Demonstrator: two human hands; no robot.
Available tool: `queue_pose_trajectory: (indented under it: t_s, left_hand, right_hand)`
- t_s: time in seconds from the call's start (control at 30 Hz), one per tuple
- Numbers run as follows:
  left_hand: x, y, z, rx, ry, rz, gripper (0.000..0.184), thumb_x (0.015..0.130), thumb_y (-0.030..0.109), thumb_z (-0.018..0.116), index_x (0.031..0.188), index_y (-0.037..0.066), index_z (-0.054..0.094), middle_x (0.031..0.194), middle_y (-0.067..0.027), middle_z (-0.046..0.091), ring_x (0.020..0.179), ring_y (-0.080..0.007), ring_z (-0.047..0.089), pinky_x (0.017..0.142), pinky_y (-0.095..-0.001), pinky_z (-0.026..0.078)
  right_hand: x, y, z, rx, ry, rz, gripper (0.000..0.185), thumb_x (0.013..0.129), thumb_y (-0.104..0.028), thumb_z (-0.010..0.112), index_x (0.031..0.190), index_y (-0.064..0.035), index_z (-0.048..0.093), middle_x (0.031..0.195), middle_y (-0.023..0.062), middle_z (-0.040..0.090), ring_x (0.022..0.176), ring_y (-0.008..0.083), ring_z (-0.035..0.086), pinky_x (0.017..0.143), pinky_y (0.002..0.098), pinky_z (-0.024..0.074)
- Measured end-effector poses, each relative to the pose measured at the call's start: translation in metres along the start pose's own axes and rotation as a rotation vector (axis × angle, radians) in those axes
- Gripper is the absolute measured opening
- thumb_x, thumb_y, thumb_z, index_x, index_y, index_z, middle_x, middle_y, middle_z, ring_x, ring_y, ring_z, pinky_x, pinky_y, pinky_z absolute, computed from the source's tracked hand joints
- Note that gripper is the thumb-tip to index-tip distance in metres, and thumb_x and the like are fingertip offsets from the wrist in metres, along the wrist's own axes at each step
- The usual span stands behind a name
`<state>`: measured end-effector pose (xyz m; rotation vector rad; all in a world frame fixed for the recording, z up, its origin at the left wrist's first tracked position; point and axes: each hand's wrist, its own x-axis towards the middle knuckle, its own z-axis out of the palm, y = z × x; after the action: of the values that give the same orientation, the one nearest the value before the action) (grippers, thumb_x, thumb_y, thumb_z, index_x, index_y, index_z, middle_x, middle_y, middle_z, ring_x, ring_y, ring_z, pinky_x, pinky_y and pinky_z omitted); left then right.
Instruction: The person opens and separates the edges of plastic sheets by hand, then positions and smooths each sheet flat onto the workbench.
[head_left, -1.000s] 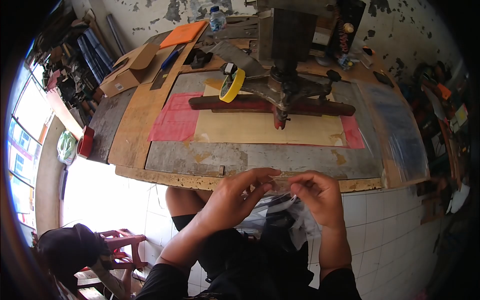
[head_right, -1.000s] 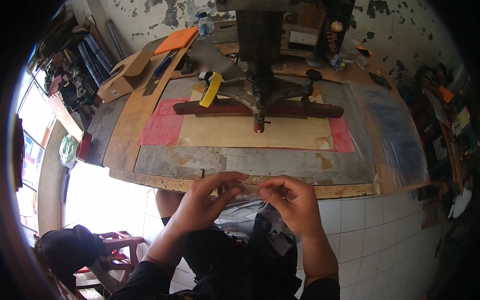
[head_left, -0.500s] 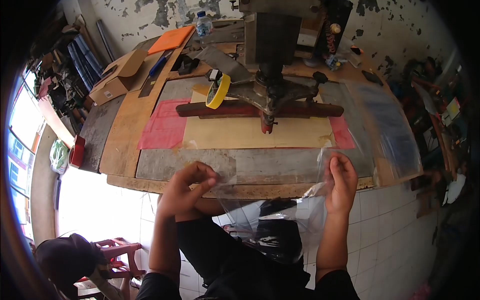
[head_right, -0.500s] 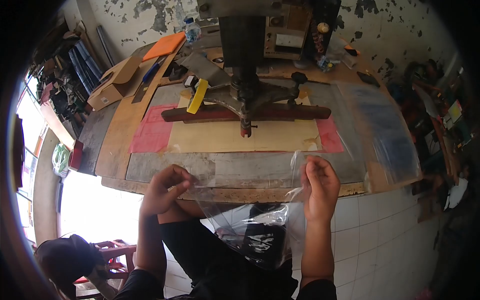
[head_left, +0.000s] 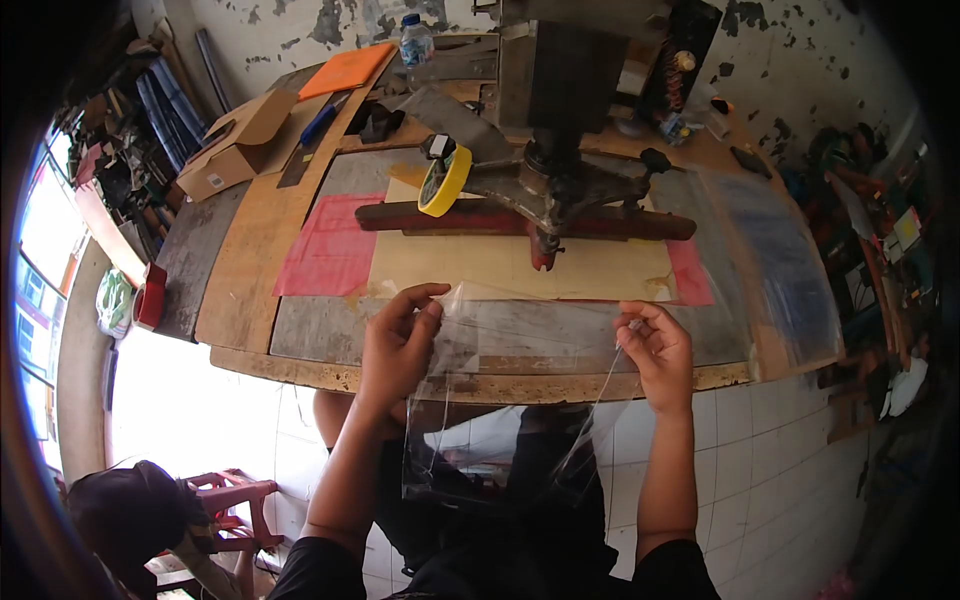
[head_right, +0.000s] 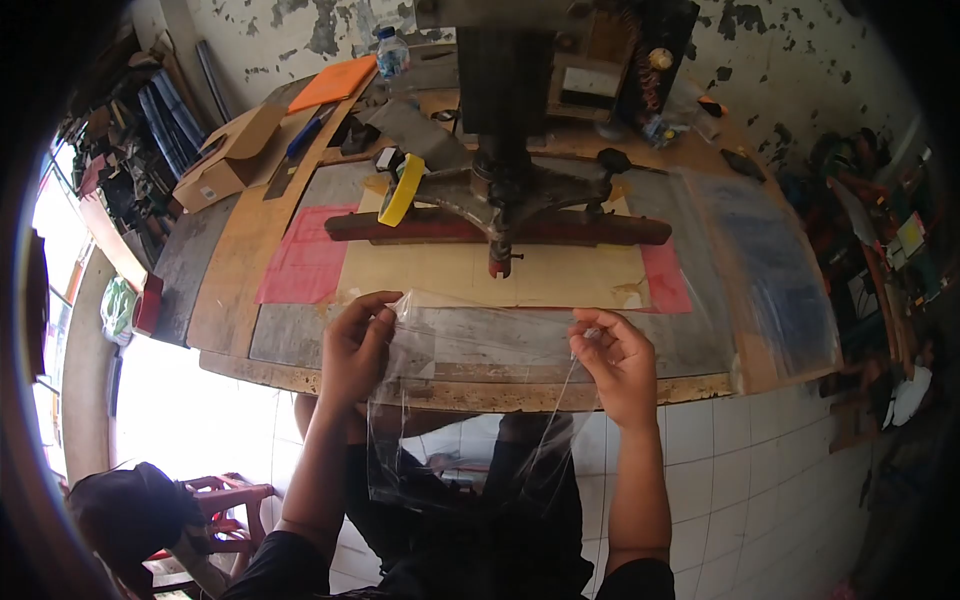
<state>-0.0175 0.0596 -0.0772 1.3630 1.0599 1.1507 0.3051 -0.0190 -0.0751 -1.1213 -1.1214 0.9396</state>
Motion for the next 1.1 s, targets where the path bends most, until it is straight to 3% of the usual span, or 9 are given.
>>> queue_pose_trajectory:
  t_s: [0.17,0.23,0.27,0.3,0.37,0.47,0.67,0.87,1.1]
  left_hand:
    - [-0.001,-0.004,0.0,0.089,-0.042,0.097,0.028,0.101,0.017,0.071,0.122,-0.001,0.069,0.085,0.0013,0.07,0.077,-0.0051,0.06,0.068,-0.0212,0.046]
    - [0.002,-0.01,-0.005,0.229,-0.081,0.138,0.026,0.098,0.018,0.075,0.112,-0.002,0.069,0.091,-0.0032,0.075,0.084,-0.0068,0.064,0.073,-0.0217,0.049]
    - [0.0,-0.008,-0.003,0.213,-0.04,0.155,0.021,0.099,0.018,0.075,0.105,-0.001,0.069,0.089,-0.0038,0.075,0.08,-0.0066,0.065,0.068,-0.0222,0.05]
    - [-0.002,-0.004,-0.002,0.212,-0.041,0.153,0.021,0.099,0.018,0.075,0.105,-0.001,0.069,0.089,-0.0038,0.075,0.08,-0.0066,0.065,0.068,-0.0222,0.05]
    - [-0.007,0.005,-0.001,0.07,-0.006,-0.039,0.02,0.1,0.019,0.074,0.106,0.0,0.069,0.09,-0.0028,0.074,0.077,-0.0065,0.065,0.063,-0.0223,0.05]
    - [-0.009,0.01,0.0,-0.019,0.023,-0.079,0.02,0.101,0.019,0.073,0.107,0.001,0.068,0.092,-0.0024,0.074,0.075,-0.0054,0.066,0.059,-0.0215,0.049]
    - [-0.005,-0.003,0.0,-0.027,0.028,0.047,0.02,0.102,0.019,0.073,0.106,0.001,0.068,0.093,-0.0028,0.073,0.078,-0.0065,0.069,0.056,-0.0211,0.049]
    - [-0.006,0.002,0.001,0.028,0.041,0.036,0.02,0.101,0.019,0.073,0.107,0.001,0.068,0.088,-0.0022,0.072,0.074,-0.0063,0.067,0.054,-0.0212,0.048]
    - [-0.003,-0.007,-0.001,0.085,0.042,0.072,0.021,0.101,0.019,0.073,0.109,0.0,0.069,0.091,-0.0031,0.073,0.075,-0.0052,0.065,0.057,-0.0227,0.048]
  right_hand:
    - [0.001,0.004,-0.007,-0.082,-0.012,0.003,0.03,0.094,-0.003,0.077,0.122,0.0039,0.068,0.104,0.0034,0.067,0.092,0.008,0.063,0.084,0.0234,0.051]
    - [0.002,0.004,-0.011,-0.043,-0.064,-0.005,0.031,0.094,-0.006,0.079,0.121,0.0024,0.067,0.097,0.0005,0.066,0.084,0.006,0.059,0.074,0.02,0.0476]
    - [0.002,0.005,-0.014,-0.044,-0.062,-0.004,0.031,0.094,-0.006,0.079,0.121,0.0024,0.067,0.097,0.0005,0.066,0.084,0.006,0.059,0.074,0.02,0.0476]
    - [0.003,0.007,-0.017,-0.016,-0.102,0.009,0.028,0.093,-0.005,0.079,0.118,0.0027,0.068,0.098,0.0008,0.066,0.087,0.0064,0.06,0.077,0.0212,0.0494]
    - [0.003,0.005,-0.021,0.011,-0.144,0.025,0.026,0.093,-0.004,0.08,0.116,0.0029,0.07,0.098,0.0011,0.066,0.089,0.0067,0.062,0.081,0.0225,0.0512]
    - [0.004,-0.002,-0.023,-0.093,-0.102,0.068,0.023,0.093,-0.004,0.08,0.113,0.0032,0.071,0.097,0.0012,0.068,0.09,0.007,0.062,0.082,0.0227,0.0511]
    - [0.005,-0.009,-0.015,-0.047,-0.041,0.087,0.018,0.098,-0.01,0.076,0.109,0.0034,0.072,0.1,0.0031,0.072,0.088,0.0071,0.062,0.082,0.0226,0.0506]
    - [0.005,-0.006,-0.018,-0.067,-0.047,0.146,0.017,0.1,-0.014,0.074,0.104,0.0028,0.071,0.099,0.0023,0.072,0.086,0.0069,0.061,0.081,0.0229,0.0495]
    - [0.009,0.003,-0.015,-0.122,0.005,0.057,0.015,0.101,-0.014,0.072,0.102,0.0012,0.068,0.092,0.0018,0.071,0.084,0.0064,0.06,0.078,0.022,0.0476]
